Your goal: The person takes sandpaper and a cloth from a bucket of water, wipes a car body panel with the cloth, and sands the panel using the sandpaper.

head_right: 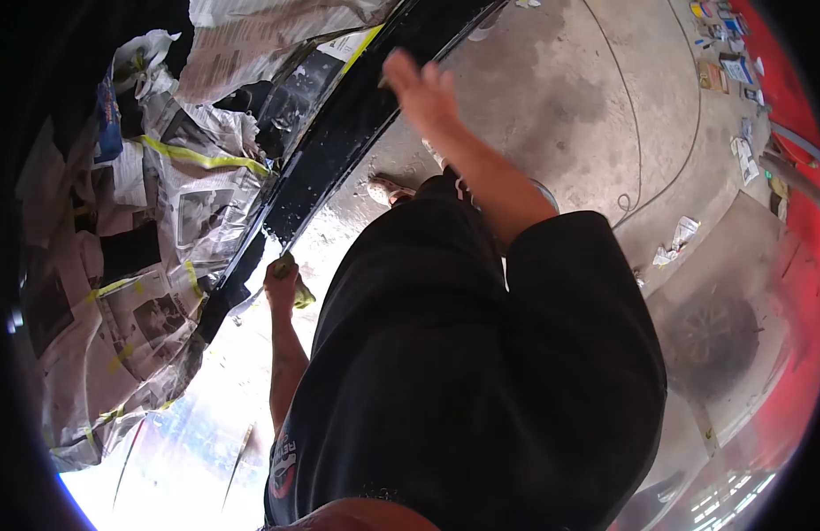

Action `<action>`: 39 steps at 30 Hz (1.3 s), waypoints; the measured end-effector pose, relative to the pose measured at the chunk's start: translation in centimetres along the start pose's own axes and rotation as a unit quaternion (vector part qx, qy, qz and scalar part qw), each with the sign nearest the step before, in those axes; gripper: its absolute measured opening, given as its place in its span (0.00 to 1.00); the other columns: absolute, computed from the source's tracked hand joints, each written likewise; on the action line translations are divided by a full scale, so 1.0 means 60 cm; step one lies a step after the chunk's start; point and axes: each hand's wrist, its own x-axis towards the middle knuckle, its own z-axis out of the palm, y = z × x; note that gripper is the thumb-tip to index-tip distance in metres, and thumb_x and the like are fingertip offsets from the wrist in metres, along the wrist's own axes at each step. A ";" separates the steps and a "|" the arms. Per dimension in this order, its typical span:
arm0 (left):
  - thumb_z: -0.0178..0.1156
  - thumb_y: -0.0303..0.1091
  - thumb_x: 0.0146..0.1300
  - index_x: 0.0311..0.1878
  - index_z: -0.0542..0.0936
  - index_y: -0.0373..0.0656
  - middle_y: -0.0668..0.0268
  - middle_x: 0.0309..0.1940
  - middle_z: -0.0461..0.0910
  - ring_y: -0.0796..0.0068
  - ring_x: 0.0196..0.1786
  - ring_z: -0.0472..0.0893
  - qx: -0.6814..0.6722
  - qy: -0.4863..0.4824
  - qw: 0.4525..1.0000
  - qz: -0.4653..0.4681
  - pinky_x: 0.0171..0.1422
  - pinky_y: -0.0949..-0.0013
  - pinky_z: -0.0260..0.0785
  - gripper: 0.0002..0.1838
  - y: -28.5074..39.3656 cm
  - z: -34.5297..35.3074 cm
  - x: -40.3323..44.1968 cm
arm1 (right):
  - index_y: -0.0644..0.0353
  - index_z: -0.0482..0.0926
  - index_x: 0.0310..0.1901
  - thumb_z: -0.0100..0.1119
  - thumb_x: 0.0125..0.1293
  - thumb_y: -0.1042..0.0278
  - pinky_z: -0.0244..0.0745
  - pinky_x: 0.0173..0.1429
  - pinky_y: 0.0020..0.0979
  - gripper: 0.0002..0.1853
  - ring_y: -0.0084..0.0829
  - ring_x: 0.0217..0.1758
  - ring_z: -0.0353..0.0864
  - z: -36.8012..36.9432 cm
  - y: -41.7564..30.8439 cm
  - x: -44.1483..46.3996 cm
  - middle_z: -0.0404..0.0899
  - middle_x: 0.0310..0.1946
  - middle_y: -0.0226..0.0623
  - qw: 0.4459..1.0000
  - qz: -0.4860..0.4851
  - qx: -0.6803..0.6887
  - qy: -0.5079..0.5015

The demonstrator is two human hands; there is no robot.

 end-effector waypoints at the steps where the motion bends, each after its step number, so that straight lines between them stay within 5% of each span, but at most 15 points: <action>1: 0.76 0.34 0.54 0.51 0.82 0.38 0.58 0.43 0.85 0.65 0.44 0.83 -0.004 0.017 1.000 0.010 0.53 0.62 0.76 0.23 -0.005 -0.002 -0.004 | 0.42 0.62 0.76 0.46 0.68 0.69 0.67 0.54 0.44 0.33 0.38 0.58 0.71 -0.022 0.033 0.027 0.57 0.78 0.22 0.998 0.054 -0.042 0.007; 6: 0.77 0.36 0.54 0.52 0.82 0.39 0.60 0.41 0.85 0.67 0.43 0.83 -0.036 0.012 0.999 -0.034 0.52 0.62 0.75 0.24 -0.038 0.012 -0.016 | 0.43 0.59 0.77 0.46 0.68 0.69 0.67 0.53 0.45 0.34 0.38 0.57 0.72 0.008 -0.026 0.026 0.56 0.80 0.22 0.998 0.068 0.010 0.005; 8: 0.77 0.37 0.53 0.52 0.82 0.40 0.61 0.42 0.86 0.67 0.44 0.83 -0.018 -0.009 0.999 -0.031 0.53 0.62 0.76 0.24 -0.058 0.023 -0.015 | 0.42 0.61 0.77 0.47 0.67 0.69 0.66 0.53 0.41 0.35 0.35 0.55 0.72 0.013 -0.108 -0.020 0.54 0.81 0.21 0.999 -0.025 0.012 -0.025; 12: 0.77 0.38 0.53 0.53 0.82 0.40 0.60 0.43 0.86 0.66 0.45 0.84 -0.004 -0.033 0.999 0.002 0.54 0.62 0.76 0.25 -0.047 0.013 -0.004 | 0.42 0.61 0.77 0.47 0.66 0.70 0.66 0.51 0.40 0.35 0.35 0.54 0.72 0.009 -0.082 -0.025 0.56 0.80 0.17 0.993 -0.111 0.027 -0.004; 18: 0.77 0.37 0.55 0.54 0.81 0.39 0.58 0.44 0.85 0.64 0.46 0.83 0.005 -0.006 1.000 0.014 0.55 0.61 0.76 0.25 -0.017 -0.008 0.005 | 0.43 0.70 0.71 0.51 0.64 0.68 0.65 0.51 0.40 0.31 0.34 0.54 0.71 -0.030 0.014 0.057 0.65 0.74 0.17 0.995 0.085 0.001 0.055; 24: 0.77 0.38 0.54 0.53 0.81 0.40 0.58 0.44 0.85 0.64 0.46 0.84 0.023 -0.037 0.999 0.015 0.54 0.61 0.76 0.25 0.002 0.005 -0.001 | 0.45 0.71 0.70 0.52 0.63 0.68 0.65 0.50 0.42 0.31 0.34 0.53 0.73 0.013 -0.011 0.008 0.67 0.72 0.21 0.991 -0.092 0.040 0.089; 28: 0.77 0.39 0.54 0.53 0.81 0.40 0.59 0.44 0.85 0.65 0.44 0.84 0.024 -0.035 0.999 0.023 0.53 0.61 0.76 0.25 -0.010 0.001 -0.002 | 0.44 0.71 0.70 0.50 0.64 0.67 0.66 0.50 0.45 0.30 0.35 0.56 0.72 -0.022 0.141 0.117 0.64 0.74 0.20 0.992 0.068 -0.077 0.072; 29: 0.77 0.38 0.54 0.53 0.81 0.40 0.59 0.43 0.85 0.65 0.44 0.84 0.025 -0.034 0.999 0.023 0.53 0.61 0.76 0.25 -0.012 -0.001 -0.006 | 0.52 0.66 0.73 0.46 0.72 0.66 0.69 0.57 0.43 0.28 0.41 0.60 0.74 -0.058 0.167 0.141 0.62 0.76 0.26 0.991 0.095 -0.037 0.085; 39: 0.76 0.37 0.55 0.53 0.81 0.40 0.59 0.42 0.85 0.66 0.44 0.84 0.031 -0.054 0.998 0.003 0.53 0.62 0.76 0.23 0.026 0.007 -0.033 | 0.44 0.65 0.74 0.48 0.66 0.67 0.68 0.53 0.42 0.32 0.33 0.57 0.73 -0.005 0.033 0.053 0.61 0.77 0.18 0.999 -0.015 -0.002 0.046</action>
